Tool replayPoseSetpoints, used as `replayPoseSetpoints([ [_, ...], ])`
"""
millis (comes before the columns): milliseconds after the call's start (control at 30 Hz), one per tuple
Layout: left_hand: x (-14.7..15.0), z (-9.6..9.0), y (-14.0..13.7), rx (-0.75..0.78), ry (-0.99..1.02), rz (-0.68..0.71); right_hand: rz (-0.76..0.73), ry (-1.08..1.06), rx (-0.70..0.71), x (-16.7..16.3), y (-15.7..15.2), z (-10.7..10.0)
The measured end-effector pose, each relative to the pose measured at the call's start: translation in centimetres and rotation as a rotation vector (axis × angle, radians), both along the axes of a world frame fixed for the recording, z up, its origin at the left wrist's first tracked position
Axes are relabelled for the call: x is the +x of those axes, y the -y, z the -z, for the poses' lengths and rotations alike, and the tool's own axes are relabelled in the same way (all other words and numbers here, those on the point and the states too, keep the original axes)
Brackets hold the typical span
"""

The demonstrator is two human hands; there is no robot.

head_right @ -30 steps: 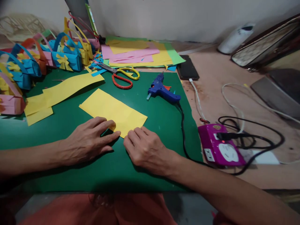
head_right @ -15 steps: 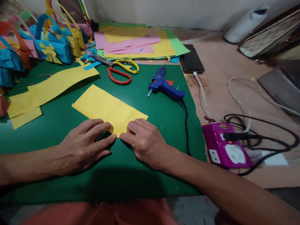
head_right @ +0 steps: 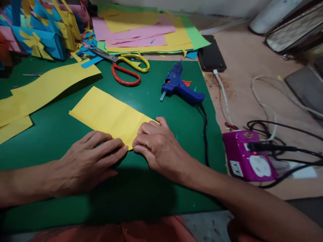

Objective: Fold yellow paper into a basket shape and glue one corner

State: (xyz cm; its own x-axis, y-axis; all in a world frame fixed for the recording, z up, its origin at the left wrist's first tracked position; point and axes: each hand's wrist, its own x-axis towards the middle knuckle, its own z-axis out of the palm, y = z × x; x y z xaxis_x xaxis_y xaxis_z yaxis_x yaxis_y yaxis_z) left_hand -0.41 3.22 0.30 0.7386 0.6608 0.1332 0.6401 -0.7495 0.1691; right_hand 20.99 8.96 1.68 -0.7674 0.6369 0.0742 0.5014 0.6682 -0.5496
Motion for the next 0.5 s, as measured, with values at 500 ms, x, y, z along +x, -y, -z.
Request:
replayPoseSetpoints([
  [500, -0.30, 0.35, 0.01, 0.027, 0.040, 0.009, 0.186, 0.047, 0.219, -1.05, 0.62, 0.98],
])
